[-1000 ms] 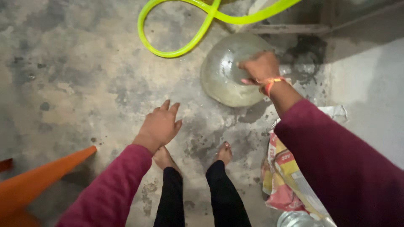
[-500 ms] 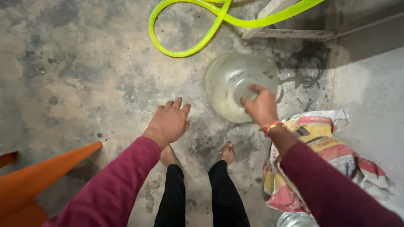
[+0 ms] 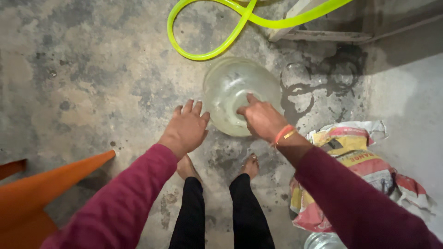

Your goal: The person picks up a large plastic water bottle, secures its cap, and uses a blue bottle carrier to lift and transport it across a wet floor. They place the bottle on a scooter seat, then retrieve it and move it again.

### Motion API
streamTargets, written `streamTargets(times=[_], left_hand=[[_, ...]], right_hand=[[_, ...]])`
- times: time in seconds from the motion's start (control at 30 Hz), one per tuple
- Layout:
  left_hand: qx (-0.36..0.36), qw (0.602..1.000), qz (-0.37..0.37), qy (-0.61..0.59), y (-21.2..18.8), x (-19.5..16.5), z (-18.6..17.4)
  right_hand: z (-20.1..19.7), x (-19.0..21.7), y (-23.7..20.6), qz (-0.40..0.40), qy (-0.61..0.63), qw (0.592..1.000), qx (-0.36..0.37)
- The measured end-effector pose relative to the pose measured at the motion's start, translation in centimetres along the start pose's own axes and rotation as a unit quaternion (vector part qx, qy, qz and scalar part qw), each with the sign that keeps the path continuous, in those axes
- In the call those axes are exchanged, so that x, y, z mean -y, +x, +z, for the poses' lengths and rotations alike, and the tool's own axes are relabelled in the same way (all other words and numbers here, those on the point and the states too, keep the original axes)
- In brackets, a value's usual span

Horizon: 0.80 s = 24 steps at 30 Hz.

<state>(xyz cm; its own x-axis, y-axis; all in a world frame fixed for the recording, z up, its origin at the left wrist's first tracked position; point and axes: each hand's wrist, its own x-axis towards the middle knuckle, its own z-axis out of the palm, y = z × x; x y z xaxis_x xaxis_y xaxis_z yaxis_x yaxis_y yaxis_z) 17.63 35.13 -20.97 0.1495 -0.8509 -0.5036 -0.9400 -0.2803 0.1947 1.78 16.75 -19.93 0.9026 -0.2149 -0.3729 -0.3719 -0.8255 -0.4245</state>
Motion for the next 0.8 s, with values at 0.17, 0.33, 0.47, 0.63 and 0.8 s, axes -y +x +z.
streamTargets(times=[0.17, 0.33, 0.47, 0.63, 0.8], left_hand=[[-0.015, 0.999, 0.004, 0.031, -0.6, 0.7, -0.9], [-0.049, 0.998, -0.006, 0.031, -1.3, 1.5, -1.1], [-0.058, 0.998, -0.021, 0.011, -2.1, 2.4, -0.9], [-0.050, 0.998, -0.028, 0.014, -3.5, 4.2, -0.6], [-0.020, 0.999, -0.044, 0.012, -5.1, 6.9, 0.0]], right_hand=[[-0.8, 0.0, 2.6, -0.139, -0.105, 0.985, -0.014], [-0.1, 1.0, 5.4, -0.139, -0.110, 0.984, -0.006], [0.7, 1.8, 7.5, -0.145, -0.105, 0.983, -0.031], [-0.6, 0.8, 9.4, -0.103, -0.129, 0.986, -0.014], [-0.7, 1.8, 9.6, -0.090, -0.147, 0.985, 0.011]])
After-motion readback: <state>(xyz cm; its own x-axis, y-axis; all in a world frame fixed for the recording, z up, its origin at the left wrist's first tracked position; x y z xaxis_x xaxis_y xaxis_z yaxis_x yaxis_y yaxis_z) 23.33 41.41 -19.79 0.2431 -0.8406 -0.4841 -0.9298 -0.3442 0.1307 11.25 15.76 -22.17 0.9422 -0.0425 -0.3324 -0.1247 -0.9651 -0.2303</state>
